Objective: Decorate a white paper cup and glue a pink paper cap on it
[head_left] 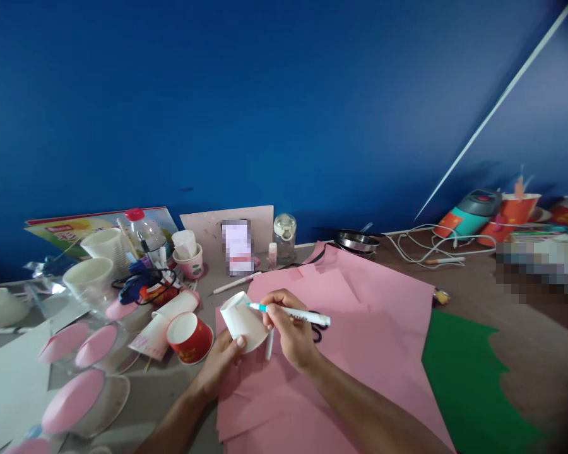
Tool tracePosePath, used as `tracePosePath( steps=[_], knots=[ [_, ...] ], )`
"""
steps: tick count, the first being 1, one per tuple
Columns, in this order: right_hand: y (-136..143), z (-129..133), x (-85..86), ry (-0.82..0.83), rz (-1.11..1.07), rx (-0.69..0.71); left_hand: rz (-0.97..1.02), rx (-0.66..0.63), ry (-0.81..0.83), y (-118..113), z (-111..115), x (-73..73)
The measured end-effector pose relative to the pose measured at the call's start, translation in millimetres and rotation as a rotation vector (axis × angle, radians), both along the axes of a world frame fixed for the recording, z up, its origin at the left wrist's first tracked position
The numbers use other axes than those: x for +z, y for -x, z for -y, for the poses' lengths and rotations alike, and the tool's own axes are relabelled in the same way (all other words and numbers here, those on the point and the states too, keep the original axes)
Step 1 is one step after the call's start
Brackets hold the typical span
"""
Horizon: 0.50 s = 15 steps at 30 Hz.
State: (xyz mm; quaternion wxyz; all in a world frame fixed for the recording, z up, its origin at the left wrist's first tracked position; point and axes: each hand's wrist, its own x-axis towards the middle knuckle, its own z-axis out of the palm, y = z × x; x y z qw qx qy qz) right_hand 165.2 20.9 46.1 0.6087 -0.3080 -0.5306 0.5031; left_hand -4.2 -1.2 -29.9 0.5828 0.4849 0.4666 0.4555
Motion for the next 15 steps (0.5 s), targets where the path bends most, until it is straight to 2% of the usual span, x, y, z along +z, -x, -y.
tracePosePath(
  steps=[5, 11, 15],
  knots=[
    [-1.3, 2.3, -0.6, -0.021, 0.074, 0.026, -0.003, 0.004, 0.017, -1.2, 0.1, 2.7],
    [-1.6, 4.4, 5.1, -0.174, 0.164, 0.008, -0.028, -0.012, -0.003, -1.1, 0.5, 6.7],
    [-0.4, 3.2, 2.9, -0.148, 0.155, -0.001, -0.018, -0.001, 0.026, -3.2, 1.7, 10.0]
  ],
)
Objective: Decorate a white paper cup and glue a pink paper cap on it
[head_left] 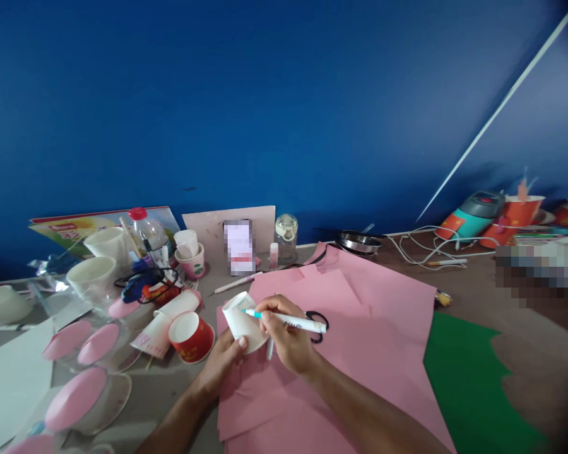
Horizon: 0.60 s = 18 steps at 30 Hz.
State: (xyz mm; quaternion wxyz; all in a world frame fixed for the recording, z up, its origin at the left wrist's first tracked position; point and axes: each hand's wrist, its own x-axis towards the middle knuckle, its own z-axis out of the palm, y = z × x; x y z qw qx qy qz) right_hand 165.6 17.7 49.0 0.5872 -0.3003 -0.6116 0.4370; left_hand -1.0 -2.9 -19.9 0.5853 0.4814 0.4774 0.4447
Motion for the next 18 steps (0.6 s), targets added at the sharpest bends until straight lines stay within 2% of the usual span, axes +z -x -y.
tracePosePath(
  steps=[4, 9, 12, 18],
  knots=[
    [1.1, -3.0, -3.2, 0.121, -0.051, 0.003, -0.003, 0.002, 0.008, -0.6, 0.8, 1.6],
    [1.4, -5.2, 0.8, 0.235, -0.173, -0.012, 0.008, -0.014, -0.012, 1.5, -0.4, -4.0],
    [0.9, -4.4, 2.5, 0.240, -0.208, 0.003, 0.010, -0.004, -0.006, 0.7, -0.5, -4.0],
    [-0.6, -0.4, -0.8, 0.185, -0.128, 0.064, -0.025, -0.005, -0.005, -3.4, 1.0, 8.0]
  ],
)
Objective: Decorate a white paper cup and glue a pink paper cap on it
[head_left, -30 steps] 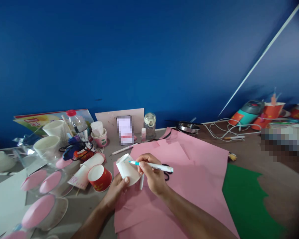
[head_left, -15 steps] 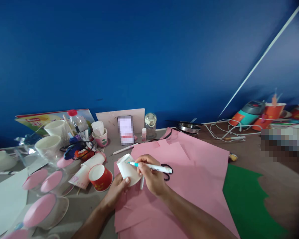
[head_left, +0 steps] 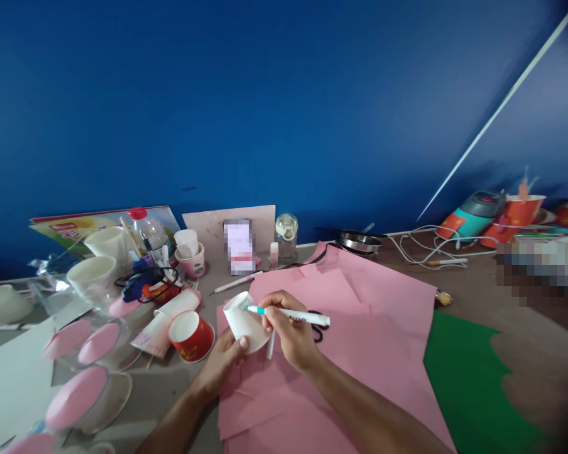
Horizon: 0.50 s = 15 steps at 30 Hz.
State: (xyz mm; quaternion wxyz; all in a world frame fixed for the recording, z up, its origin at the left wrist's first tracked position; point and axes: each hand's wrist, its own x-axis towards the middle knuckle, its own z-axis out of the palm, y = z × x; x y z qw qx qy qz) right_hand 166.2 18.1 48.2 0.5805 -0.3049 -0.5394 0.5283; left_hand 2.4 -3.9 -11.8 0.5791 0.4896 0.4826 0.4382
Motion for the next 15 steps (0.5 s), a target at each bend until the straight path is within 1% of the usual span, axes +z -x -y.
tracePosePath(
  steps=[3, 6, 9, 12, 15],
  knots=[
    [0.1, 0.7, -1.6, -0.027, 0.034, 0.001, -0.008, -0.026, -0.011, 0.9, -0.1, 0.2],
    [0.9, -0.5, -1.7, -0.039, 0.050, -0.028, 0.004, -0.035, -0.013, 3.2, -1.2, -5.3],
    [1.9, -2.3, -0.6, -0.007, 0.026, -0.047, 0.000, -0.029, -0.022, 4.0, -2.1, -9.3],
    [2.2, -3.1, -0.1, 0.035, -0.020, -0.054, -0.009, -0.030, -0.030, 2.6, -1.9, -7.0],
    [1.7, -3.0, -1.1, 0.028, -0.031, -0.044, -0.022, -0.025, -0.022, 0.8, -1.1, -1.8]
  ],
)
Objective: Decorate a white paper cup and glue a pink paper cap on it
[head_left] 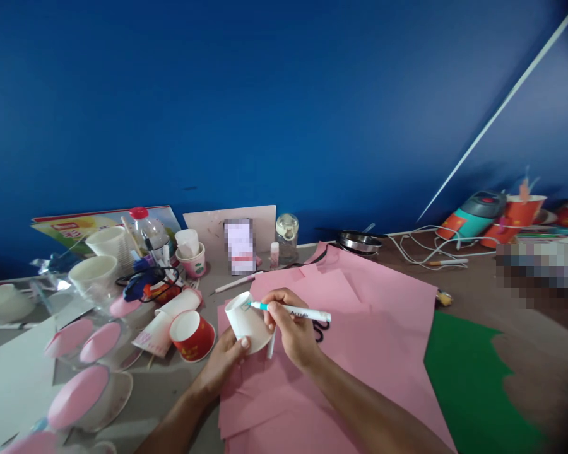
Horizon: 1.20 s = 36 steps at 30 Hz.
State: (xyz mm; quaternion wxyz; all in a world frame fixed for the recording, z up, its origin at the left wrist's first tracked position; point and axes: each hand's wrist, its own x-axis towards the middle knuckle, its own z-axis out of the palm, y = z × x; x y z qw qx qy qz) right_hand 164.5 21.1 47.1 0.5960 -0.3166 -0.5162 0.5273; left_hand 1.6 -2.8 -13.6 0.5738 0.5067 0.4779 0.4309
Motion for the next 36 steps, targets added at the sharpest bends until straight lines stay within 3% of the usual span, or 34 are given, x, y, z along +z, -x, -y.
tracePosePath(
  steps=[8, 15, 21, 26, 36],
  knots=[
    [-0.1, 0.5, -1.6, -0.014, 0.031, 0.003, -0.008, 0.008, 0.000, 0.6, -0.5, -0.2],
    [1.6, -2.4, -1.7, -0.051, -0.014, -0.189, -0.030, 0.051, -0.005, -4.0, 0.5, 6.1],
    [7.5, -6.5, -10.3, 0.086, 0.085, -0.153, -0.076, 0.090, -0.068, -6.1, -1.3, 9.4],
    [7.2, -4.8, -14.2, -0.071, 0.237, -0.218, -0.084, 0.115, -0.099, -5.7, -2.5, 3.3],
    [9.1, -0.6, -18.5, -0.241, 0.483, -0.174, -0.060, 0.177, -0.114, -4.7, -2.6, -8.3]
  ],
)
